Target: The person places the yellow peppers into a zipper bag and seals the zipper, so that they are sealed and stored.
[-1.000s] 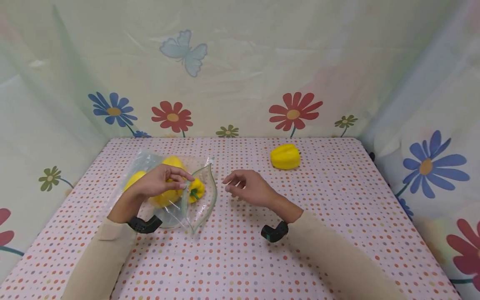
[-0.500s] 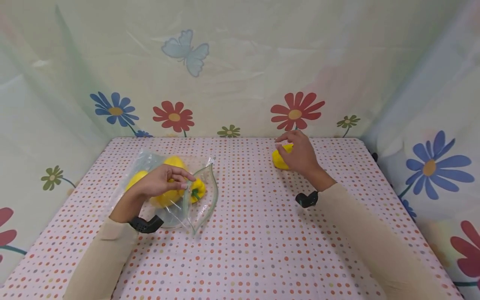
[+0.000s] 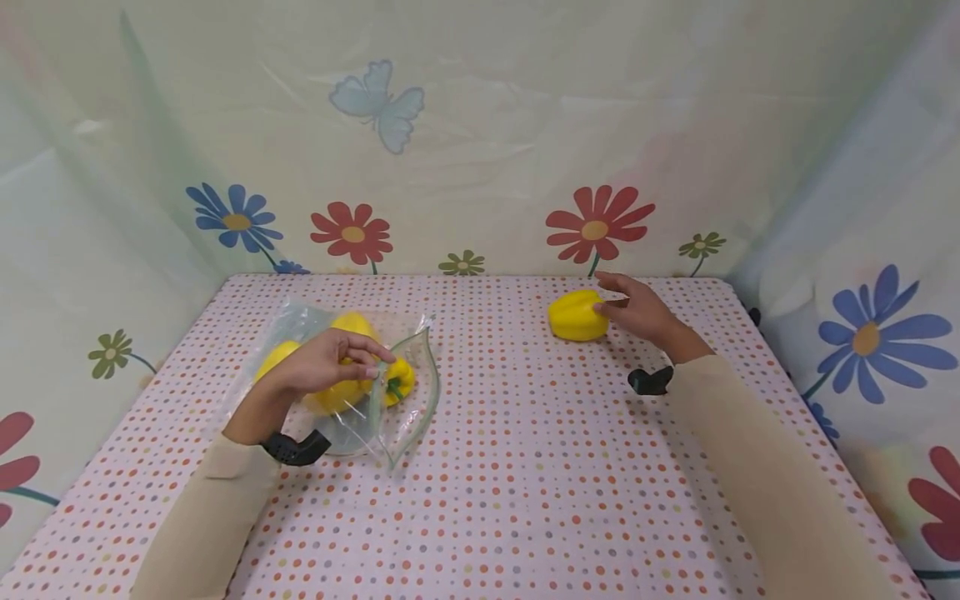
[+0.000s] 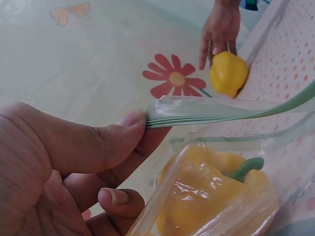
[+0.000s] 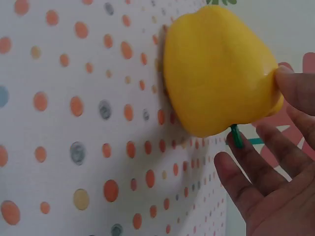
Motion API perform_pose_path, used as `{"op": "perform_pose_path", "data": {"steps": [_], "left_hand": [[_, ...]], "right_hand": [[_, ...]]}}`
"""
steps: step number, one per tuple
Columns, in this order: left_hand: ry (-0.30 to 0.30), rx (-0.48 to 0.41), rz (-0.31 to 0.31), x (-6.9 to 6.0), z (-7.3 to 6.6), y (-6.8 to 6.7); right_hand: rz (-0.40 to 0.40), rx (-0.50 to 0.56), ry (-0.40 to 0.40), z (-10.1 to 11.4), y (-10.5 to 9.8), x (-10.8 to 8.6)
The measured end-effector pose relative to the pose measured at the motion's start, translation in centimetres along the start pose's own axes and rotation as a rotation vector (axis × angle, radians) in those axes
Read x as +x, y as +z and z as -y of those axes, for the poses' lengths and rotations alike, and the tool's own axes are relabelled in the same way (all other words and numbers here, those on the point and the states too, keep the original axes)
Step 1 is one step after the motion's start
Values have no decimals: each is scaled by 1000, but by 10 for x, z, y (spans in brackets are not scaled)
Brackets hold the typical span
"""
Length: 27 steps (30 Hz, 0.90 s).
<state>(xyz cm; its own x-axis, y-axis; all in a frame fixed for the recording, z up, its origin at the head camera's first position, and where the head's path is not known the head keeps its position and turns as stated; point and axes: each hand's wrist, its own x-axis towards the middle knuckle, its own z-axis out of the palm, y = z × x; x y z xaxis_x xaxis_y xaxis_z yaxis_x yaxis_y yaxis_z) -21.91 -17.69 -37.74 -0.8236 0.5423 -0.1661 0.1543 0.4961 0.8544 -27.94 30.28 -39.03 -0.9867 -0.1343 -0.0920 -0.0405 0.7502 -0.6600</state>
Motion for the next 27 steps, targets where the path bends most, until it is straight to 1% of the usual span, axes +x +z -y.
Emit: {"op": "perform_pose_path", "data": {"steps": [3, 8, 15, 27], "left_hand": [[-4, -7, 6, 1, -1, 0], [-8, -11, 4, 1, -1, 1], [-4, -9, -6, 0, -1, 1], [2, -11, -7, 0, -1, 1]], "right_hand": [[38, 11, -9, -4, 2, -3], [40, 39, 10, -6, 5, -4], [3, -23, 44, -11, 8, -6], [-23, -31, 68, -18, 9, -12]]}}
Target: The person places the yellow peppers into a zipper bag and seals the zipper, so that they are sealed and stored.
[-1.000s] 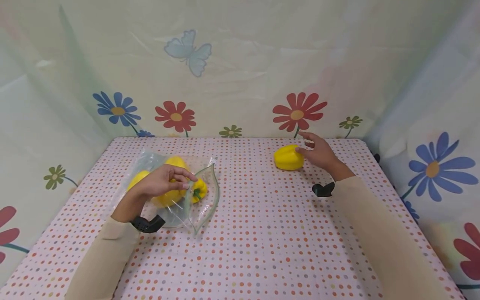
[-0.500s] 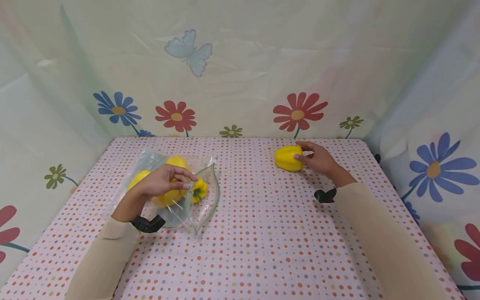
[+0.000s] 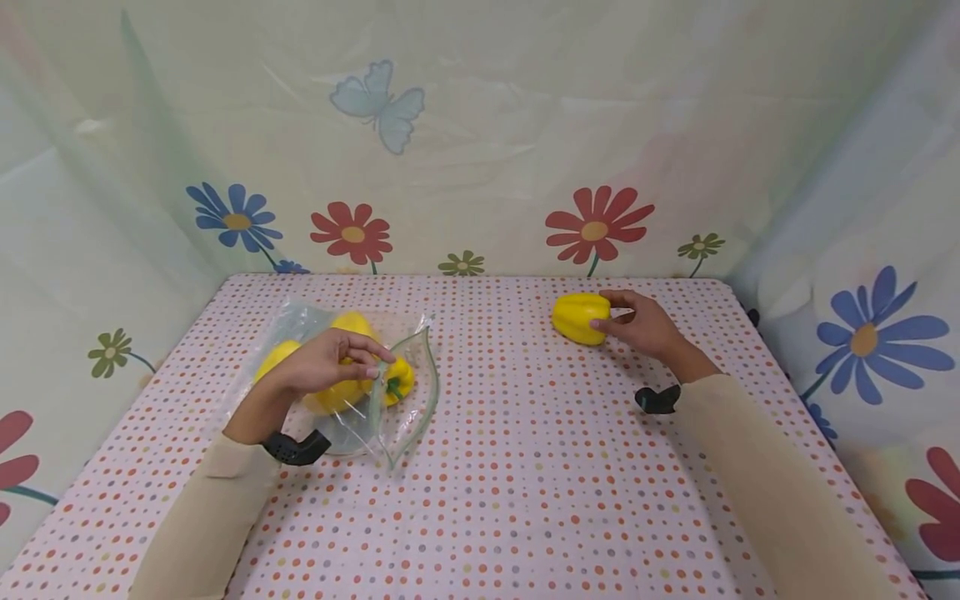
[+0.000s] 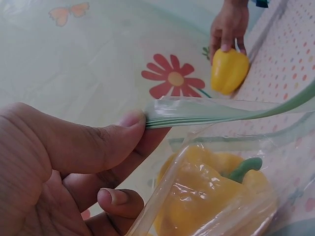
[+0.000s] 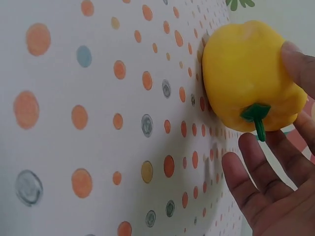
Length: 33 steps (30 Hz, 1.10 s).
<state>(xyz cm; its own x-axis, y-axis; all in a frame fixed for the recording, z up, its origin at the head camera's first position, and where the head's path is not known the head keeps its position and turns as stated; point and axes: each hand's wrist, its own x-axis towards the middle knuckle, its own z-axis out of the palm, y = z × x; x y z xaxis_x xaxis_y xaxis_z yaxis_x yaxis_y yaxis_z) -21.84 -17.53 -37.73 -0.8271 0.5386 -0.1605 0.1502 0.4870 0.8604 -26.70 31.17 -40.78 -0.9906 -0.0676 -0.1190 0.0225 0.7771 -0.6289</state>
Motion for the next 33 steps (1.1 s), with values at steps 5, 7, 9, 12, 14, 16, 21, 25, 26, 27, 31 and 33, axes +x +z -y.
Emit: {"op": "perform_pose_path", "data": {"steps": [5, 7, 9, 12, 14, 16, 21, 25, 26, 27, 31, 33], "left_hand": [[1, -5, 1, 1, 0, 0], [1, -5, 1, 1, 0, 0], [2, -5, 2, 1, 0, 0], [2, -5, 2, 1, 0, 0], [3, -5, 2, 1, 0, 0], [4, -4, 1, 1, 0, 1], [3, 1, -1, 0, 0, 1], [1, -2, 2, 0, -1, 0], [2, -2, 2, 0, -1, 0], [2, -3, 3, 0, -1, 0], [5, 12, 0, 0, 0, -1], [4, 21, -1, 0, -1, 0]], "right_hand": [[-6, 33, 18, 0, 2, -2], [-4, 45, 29, 0, 3, -2], [-3, 56, 35, 1, 4, -2], [-6, 64, 37, 2, 6, -3], [-13, 65, 40, 2, 8, -3], [-20, 68, 43, 3, 9, -3], [-49, 61, 69, 7, 12, -5], [-59, 30, 80, 11, 13, -5], [-61, 20, 82, 11, 13, -5], [-56, 15, 80, 12, 13, -5], [-88, -3, 61, -1, 18, 4], [-133, -4, 42, -17, 25, 14]]}}
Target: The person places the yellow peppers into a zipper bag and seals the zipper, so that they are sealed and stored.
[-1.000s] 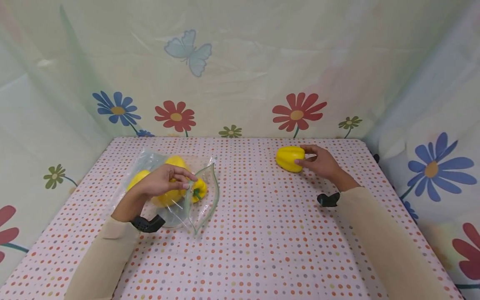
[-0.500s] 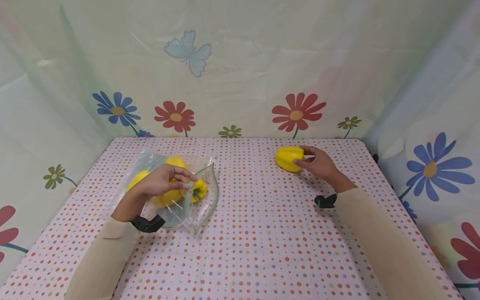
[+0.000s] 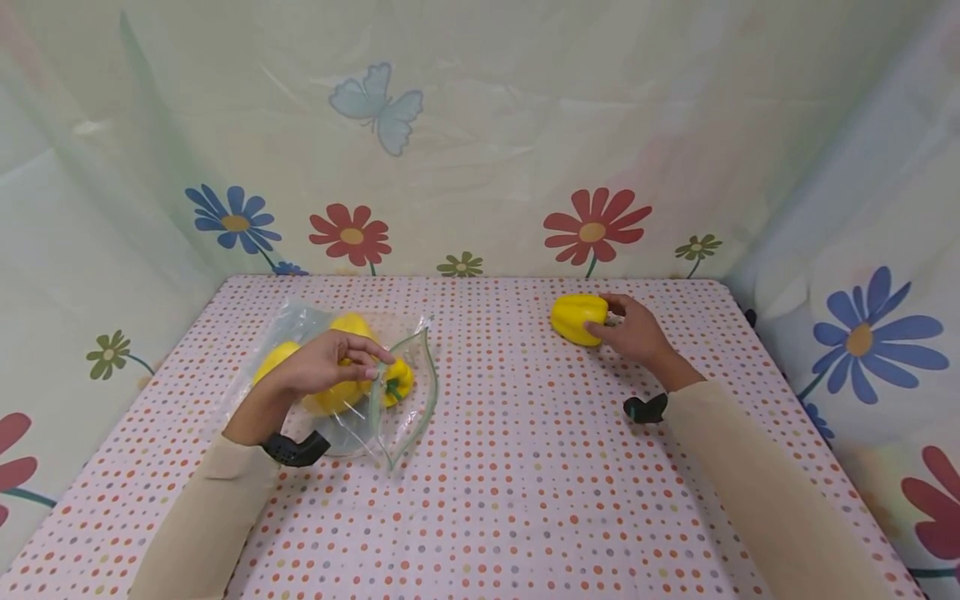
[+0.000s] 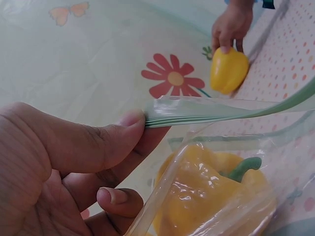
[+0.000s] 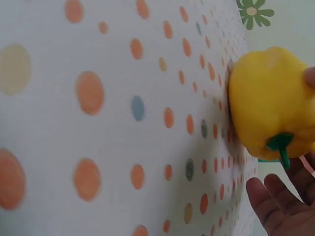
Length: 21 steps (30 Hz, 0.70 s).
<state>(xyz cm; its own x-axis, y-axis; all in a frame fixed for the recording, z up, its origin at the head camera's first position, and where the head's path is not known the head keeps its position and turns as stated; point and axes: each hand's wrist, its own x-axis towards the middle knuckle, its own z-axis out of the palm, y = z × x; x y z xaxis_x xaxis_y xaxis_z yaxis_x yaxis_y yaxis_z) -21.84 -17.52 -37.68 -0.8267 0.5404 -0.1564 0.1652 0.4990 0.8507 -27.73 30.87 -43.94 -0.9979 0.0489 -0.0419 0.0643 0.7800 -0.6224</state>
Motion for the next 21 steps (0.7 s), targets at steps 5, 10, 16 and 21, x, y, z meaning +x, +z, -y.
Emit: {"op": "perform_pose_path", "data": {"steps": [5, 10, 16, 21], "left_hand": [[-1, 5, 2, 0, -1, 1], [4, 3, 0, 0, -1, 1], [1, 0, -1, 0, 0, 1], [5, -1, -1, -1, -1, 0]], "right_hand": [[-57, 32, -18, 1, 6, -4], [-90, 102, -11, 11, 5, -8], [-160, 87, -64, -24, 19, 18], [-163, 141, -69, -3, 15, 4]]}}
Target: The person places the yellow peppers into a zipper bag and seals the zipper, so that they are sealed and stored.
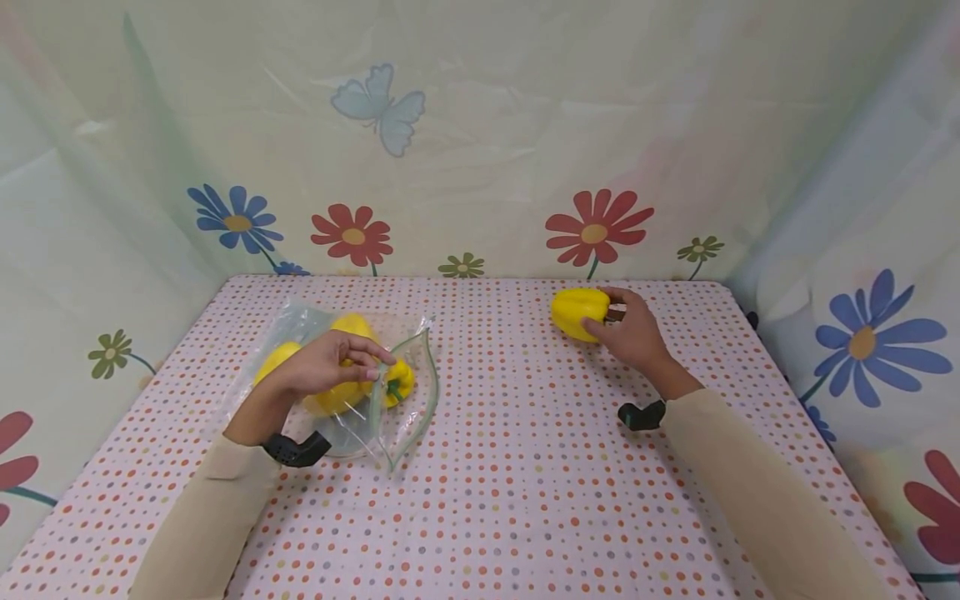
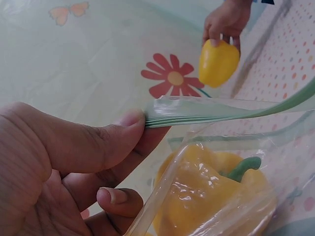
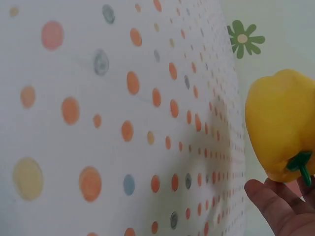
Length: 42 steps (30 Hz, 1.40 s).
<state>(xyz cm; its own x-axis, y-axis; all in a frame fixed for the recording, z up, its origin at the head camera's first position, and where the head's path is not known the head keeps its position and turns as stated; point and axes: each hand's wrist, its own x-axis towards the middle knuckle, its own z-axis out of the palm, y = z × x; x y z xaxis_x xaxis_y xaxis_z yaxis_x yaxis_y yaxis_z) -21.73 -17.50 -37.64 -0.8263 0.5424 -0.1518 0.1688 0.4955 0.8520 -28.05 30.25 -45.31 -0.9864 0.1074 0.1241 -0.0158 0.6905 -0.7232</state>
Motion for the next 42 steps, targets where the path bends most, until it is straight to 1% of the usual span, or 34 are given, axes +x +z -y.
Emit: {"op": "perform_pose_path", "data": {"steps": [2, 4, 7, 10, 12, 15, 17, 20, 22, 27, 32, 34, 38, 42], "left_hand": [[-1, 0, 0, 0, -1, 0], [-4, -3, 2, 0, 0, 0], [-8, -8, 4, 0, 0, 0], [-7, -13, 7, 1, 1, -1], [-3, -13, 8, 1, 1, -1], [0, -11, 11, 1, 1, -1], [1, -9, 11, 1, 1, -1], [-2, -5, 10, 1, 1, -1], [-4, -4, 9, 1, 1, -1], [-4, -1, 7, 1, 0, 0], [-10, -3, 7, 0, -2, 0], [-12, -6, 9, 0, -2, 0], [-10, -4, 9, 1, -2, 0], [-8, -2, 8, 1, -1, 0]], "right_hand": [[6, 29, -9, 16, -4, -10], [-8, 13, -19, 25, -5, -16], [2, 24, -62, 40, -8, -26], [0, 46, -84, 47, -8, -29], [22, 56, -106, 56, -9, -33], [35, 22, -123, 63, -8, -35], [60, 7, -154, 73, -10, -40], [76, 13, -182, 78, -10, -43], [76, 15, -179, 82, -10, -45], [74, 60, -164, 88, -11, -50], [56, 77, -182, 89, -9, -54], [39, 105, -197, 88, -6, -56], [24, 202, -218, 91, 0, -62], [34, 285, -197, 96, 6, -69]]}}
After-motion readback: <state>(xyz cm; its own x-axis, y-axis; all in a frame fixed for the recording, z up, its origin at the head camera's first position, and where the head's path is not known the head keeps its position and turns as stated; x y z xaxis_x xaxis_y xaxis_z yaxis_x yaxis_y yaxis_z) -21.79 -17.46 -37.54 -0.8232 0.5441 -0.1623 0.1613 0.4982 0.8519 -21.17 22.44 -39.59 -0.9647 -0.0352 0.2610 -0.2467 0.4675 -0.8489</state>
